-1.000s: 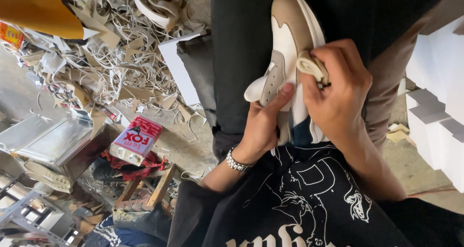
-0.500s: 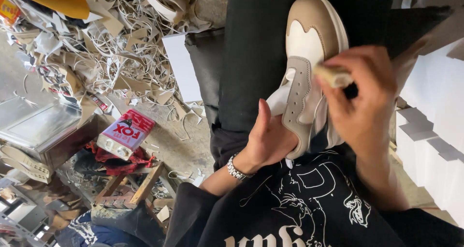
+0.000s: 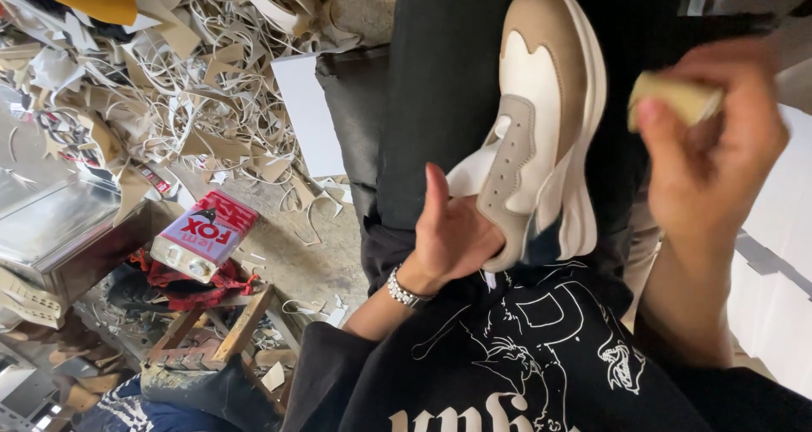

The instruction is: Cleaning a sneaker by rubbing a cleaning block over its surface to remove marks.

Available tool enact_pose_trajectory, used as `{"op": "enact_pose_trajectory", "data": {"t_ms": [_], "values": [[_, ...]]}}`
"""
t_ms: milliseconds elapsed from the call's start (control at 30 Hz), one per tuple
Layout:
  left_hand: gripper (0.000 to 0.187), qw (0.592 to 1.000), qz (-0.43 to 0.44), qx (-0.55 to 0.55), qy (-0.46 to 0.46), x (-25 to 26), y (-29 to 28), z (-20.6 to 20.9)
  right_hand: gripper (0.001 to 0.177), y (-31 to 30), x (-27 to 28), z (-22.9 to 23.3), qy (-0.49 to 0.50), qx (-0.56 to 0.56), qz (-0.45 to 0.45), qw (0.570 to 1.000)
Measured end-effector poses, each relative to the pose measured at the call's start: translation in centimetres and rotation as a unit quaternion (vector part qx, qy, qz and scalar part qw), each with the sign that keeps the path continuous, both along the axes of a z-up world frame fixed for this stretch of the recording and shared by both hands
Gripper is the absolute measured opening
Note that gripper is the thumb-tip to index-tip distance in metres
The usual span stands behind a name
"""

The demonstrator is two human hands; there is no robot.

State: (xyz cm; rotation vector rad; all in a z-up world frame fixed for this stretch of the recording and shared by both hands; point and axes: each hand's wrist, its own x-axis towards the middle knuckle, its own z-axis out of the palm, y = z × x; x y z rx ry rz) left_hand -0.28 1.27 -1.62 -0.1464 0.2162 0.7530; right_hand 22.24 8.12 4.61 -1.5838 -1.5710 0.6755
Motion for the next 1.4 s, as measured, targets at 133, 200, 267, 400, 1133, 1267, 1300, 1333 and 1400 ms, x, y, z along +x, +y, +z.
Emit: {"op": "enact_pose_trajectory", "data": {"t_ms": [133,200,267,400,1133,1267,1300,1333,1400], "values": [[0.109,0.997,0.012,-0.074,-0.021,-1.8,0.5,-2.1,0.021,-5.8,-2.0,-0.3,-0.029,-0.094,0.150,0.984],[0.111,0.996,0.002,-0.094,0.004,-2.3,0.5,-3.1,0.037,-6.0,-2.5,-1.6,-0.072,-0.067,0.228,0.969],[0.104,0.998,-0.013,-0.062,0.016,-2.7,0.2,-3.6,0.023,-4.2,-1.8,-3.5,-0.165,0.020,0.166,0.972],[0.097,0.999,0.010,-0.020,-0.037,-2.8,0.0,-4.7,0.015,1.8,-3.0,-1.8,-0.156,0.072,0.103,0.980],[0.024,0.875,-0.097,0.183,0.437,0.5,5.0,4.7,0.016,7.9,-2.5,-1.0,-0.096,0.005,0.173,0.980],[0.017,0.838,-0.139,0.219,0.480,0.4,4.9,6.9,0.011,6.4,-1.4,-0.3,-0.090,-0.018,0.148,0.985],[0.017,0.839,-0.137,0.219,0.479,0.3,5.6,8.1,0.011,4.8,-0.2,-0.4,-0.091,-0.017,0.150,0.984],[0.024,0.825,-0.099,0.267,0.489,0.2,6.2,9.3,0.014,3.1,1.2,-0.4,-0.049,-0.067,0.113,0.990],[0.046,0.808,-0.062,0.314,0.495,-0.3,6.5,11.0,0.018,0.3,3.2,-0.6,-0.007,-0.119,0.077,0.990]]}}
